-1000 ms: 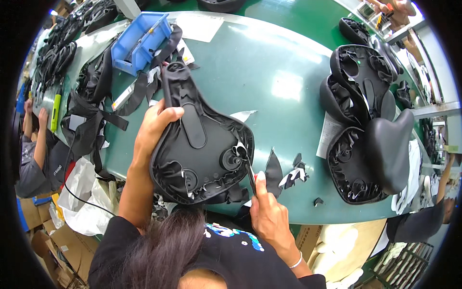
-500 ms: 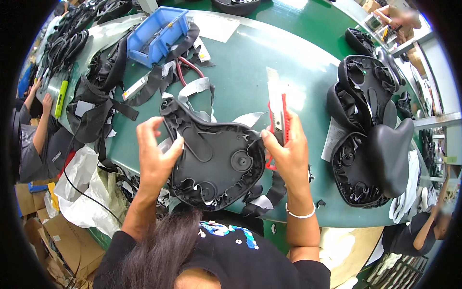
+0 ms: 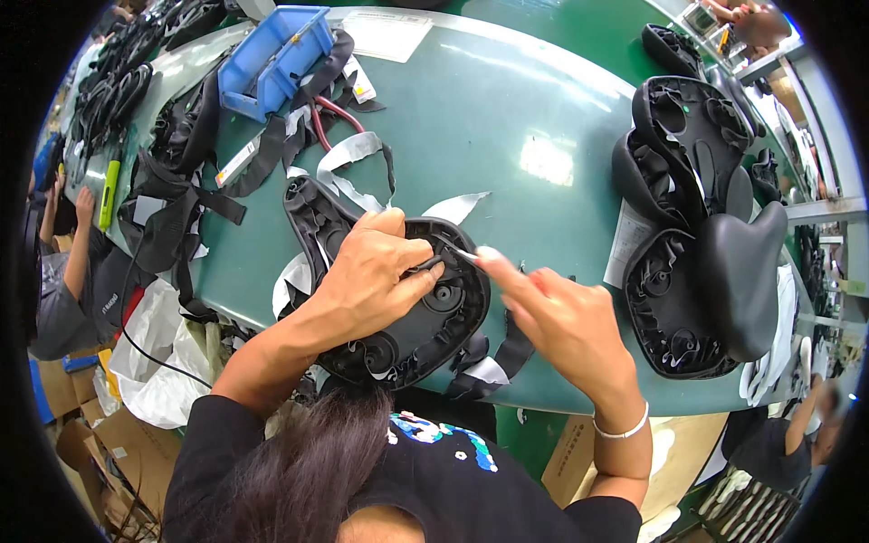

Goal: The person uses a red utility knife to trim excess black fabric from the underside of bicycle seats. They hold the seat with one hand and carefully cut along the edges with the other, removing small pieces of material. The person repeats this process on multiple seats, placing the finished items on the table.

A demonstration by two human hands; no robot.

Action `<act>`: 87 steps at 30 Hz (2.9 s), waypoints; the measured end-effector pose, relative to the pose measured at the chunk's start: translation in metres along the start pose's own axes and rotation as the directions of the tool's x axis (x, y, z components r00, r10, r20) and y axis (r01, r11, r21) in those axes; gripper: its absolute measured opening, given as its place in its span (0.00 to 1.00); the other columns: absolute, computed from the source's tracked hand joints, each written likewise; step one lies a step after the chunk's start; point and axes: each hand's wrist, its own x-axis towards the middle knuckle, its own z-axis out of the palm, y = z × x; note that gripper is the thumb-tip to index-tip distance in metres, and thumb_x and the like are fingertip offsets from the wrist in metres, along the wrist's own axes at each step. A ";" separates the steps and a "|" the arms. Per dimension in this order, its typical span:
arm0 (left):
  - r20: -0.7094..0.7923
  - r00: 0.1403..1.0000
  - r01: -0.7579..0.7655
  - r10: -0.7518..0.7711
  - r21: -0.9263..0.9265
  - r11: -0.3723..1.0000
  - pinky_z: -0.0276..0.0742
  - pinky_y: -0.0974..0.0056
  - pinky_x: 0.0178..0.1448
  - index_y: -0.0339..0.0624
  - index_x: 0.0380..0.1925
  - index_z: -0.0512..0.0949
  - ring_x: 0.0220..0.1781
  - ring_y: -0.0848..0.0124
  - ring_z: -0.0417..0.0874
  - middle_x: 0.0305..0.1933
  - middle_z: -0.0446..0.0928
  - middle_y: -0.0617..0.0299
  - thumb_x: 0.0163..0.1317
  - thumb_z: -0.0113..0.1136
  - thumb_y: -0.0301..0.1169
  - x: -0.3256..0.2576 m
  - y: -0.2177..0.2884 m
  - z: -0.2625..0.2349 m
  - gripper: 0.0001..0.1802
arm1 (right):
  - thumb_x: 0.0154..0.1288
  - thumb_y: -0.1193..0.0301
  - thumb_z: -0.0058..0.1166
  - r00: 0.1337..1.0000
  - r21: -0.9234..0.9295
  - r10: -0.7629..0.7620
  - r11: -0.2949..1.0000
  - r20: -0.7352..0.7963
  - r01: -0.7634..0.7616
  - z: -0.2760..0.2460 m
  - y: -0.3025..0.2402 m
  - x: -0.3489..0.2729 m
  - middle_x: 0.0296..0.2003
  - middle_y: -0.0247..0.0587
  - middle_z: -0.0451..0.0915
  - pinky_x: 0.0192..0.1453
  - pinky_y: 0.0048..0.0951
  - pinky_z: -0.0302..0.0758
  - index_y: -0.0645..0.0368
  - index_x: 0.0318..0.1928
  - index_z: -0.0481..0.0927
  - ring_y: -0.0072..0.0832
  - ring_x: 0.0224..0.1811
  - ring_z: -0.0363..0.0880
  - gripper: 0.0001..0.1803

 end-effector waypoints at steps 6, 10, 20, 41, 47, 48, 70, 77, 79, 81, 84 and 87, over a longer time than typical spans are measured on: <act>0.128 0.940 0.340 -0.315 -0.408 0.847 0.64 0.62 0.35 0.39 0.18 0.73 0.29 0.64 0.69 0.22 0.70 0.56 0.57 0.57 0.33 0.007 0.002 -0.018 0.13 | 0.55 0.77 0.57 0.977 -0.157 0.163 0.977 0.138 -0.141 0.002 -0.028 -0.030 0.21 0.39 0.68 0.21 0.36 0.67 0.48 0.66 0.66 0.34 0.18 0.71 0.36; 0.124 0.818 0.182 -0.562 -0.982 0.048 0.65 0.76 0.32 0.42 0.26 0.74 0.26 0.80 0.69 0.28 0.77 0.63 0.61 0.57 0.33 0.012 -0.001 -0.030 0.09 | 0.57 0.77 0.57 0.897 -0.114 0.428 0.902 0.113 -0.416 0.028 -0.074 -0.072 0.22 0.44 0.72 0.24 0.40 0.69 0.50 0.69 0.61 0.41 0.19 0.72 0.38; -0.206 0.907 -0.276 0.368 0.368 0.888 0.66 0.61 0.31 0.41 0.25 0.76 0.25 0.63 0.70 0.22 0.73 0.62 0.47 0.64 0.29 0.055 -0.030 -0.029 0.07 | 0.62 0.72 0.50 0.948 -0.280 0.316 0.906 -0.049 -0.316 0.027 -0.038 0.003 0.20 0.40 0.72 0.18 0.38 0.65 0.50 0.66 0.64 0.38 0.14 0.72 0.30; -0.266 0.948 -0.318 0.173 -0.813 0.488 0.64 0.52 0.54 0.46 0.09 0.69 0.22 0.70 0.74 0.12 0.68 0.67 0.75 0.30 0.39 -0.034 -0.035 -0.140 0.32 | 0.58 0.74 0.54 0.955 -0.376 -0.003 0.919 0.296 0.119 -0.040 0.038 0.040 0.19 0.36 0.70 0.24 0.33 0.66 0.40 0.59 0.75 0.30 0.20 0.71 0.27; -0.280 0.929 -0.315 -0.244 -0.941 -0.122 0.72 0.59 0.46 0.34 0.40 0.72 0.21 0.73 0.70 0.19 0.69 0.65 0.72 0.39 0.36 -0.019 -0.097 -0.197 0.17 | 0.56 0.72 0.56 0.932 -0.373 0.250 0.917 0.262 -0.141 -0.033 -0.022 -0.007 0.16 0.40 0.70 0.18 0.36 0.65 0.48 0.63 0.69 0.36 0.13 0.71 0.31; -0.021 0.983 0.021 -0.181 -0.974 0.225 0.75 0.57 0.43 0.33 0.40 0.74 0.24 0.71 0.74 0.21 0.72 0.62 0.70 0.45 0.38 0.007 -0.090 -0.157 0.17 | 0.57 0.72 0.55 0.931 -0.378 0.274 0.910 0.242 -0.170 -0.030 -0.023 -0.005 0.16 0.39 0.70 0.19 0.37 0.65 0.48 0.62 0.70 0.37 0.13 0.71 0.30; -0.579 0.755 -0.453 -0.309 -0.801 0.391 0.63 0.75 0.26 0.39 0.27 0.73 0.19 0.78 0.63 0.19 0.65 0.68 0.62 0.49 0.28 0.060 -0.019 -0.113 0.06 | 0.64 0.72 0.54 0.532 0.471 0.780 0.353 0.330 -0.809 0.018 -0.099 -0.053 0.30 0.49 0.82 0.30 0.35 0.76 0.62 0.64 0.63 0.39 0.25 0.82 0.29; 0.457 0.868 0.233 -0.194 -0.031 0.972 0.73 0.62 0.40 0.34 0.38 0.77 0.31 0.67 0.78 0.30 0.77 0.58 0.55 0.65 0.44 0.020 -0.083 -0.043 0.22 | 0.55 0.75 0.63 0.568 0.657 0.772 0.589 -0.287 -0.470 0.020 -0.030 -0.018 0.26 0.28 0.72 0.30 0.18 0.68 0.60 0.44 0.71 0.14 0.25 0.69 0.17; 0.320 0.913 0.334 -0.253 -0.228 0.915 0.71 0.67 0.37 0.34 0.37 0.78 0.29 0.71 0.76 0.30 0.77 0.62 0.58 0.63 0.42 0.033 -0.097 -0.050 0.19 | 0.56 0.75 0.61 0.594 0.581 0.674 0.717 -0.439 -0.384 0.004 0.004 0.014 0.26 0.28 0.71 0.29 0.17 0.67 0.59 0.39 0.70 0.14 0.24 0.68 0.13; 0.102 0.864 0.445 -0.492 -0.613 0.654 0.70 0.70 0.34 0.36 0.37 0.77 0.28 0.74 0.75 0.29 0.76 0.64 0.62 0.57 0.38 0.062 -0.105 -0.060 0.15 | 0.58 0.74 0.60 0.570 0.549 0.615 0.776 -0.545 -0.312 -0.007 0.042 0.050 0.28 0.29 0.71 0.27 0.19 0.67 0.59 0.40 0.71 0.15 0.24 0.68 0.12; -0.139 0.697 0.431 -0.704 -0.703 0.566 0.72 0.68 0.32 0.40 0.42 0.74 0.27 0.74 0.75 0.25 0.73 0.66 0.67 0.50 0.34 0.093 -0.107 -0.050 0.11 | 0.57 0.75 0.59 0.489 0.555 0.536 0.823 -0.688 -0.122 -0.011 0.101 0.116 0.30 0.31 0.73 0.24 0.22 0.68 0.61 0.46 0.73 0.17 0.25 0.70 0.16; 0.226 0.958 -0.106 0.178 -0.301 0.948 0.67 0.54 0.62 0.39 0.45 0.73 0.56 0.51 0.71 0.51 0.71 0.47 0.55 0.58 0.31 0.079 -0.101 0.012 0.17 | 0.52 0.76 0.59 0.446 0.725 0.657 0.689 -0.608 -0.026 -0.003 0.164 0.195 0.31 0.34 0.76 0.25 0.24 0.71 0.62 0.48 0.74 0.20 0.25 0.73 0.20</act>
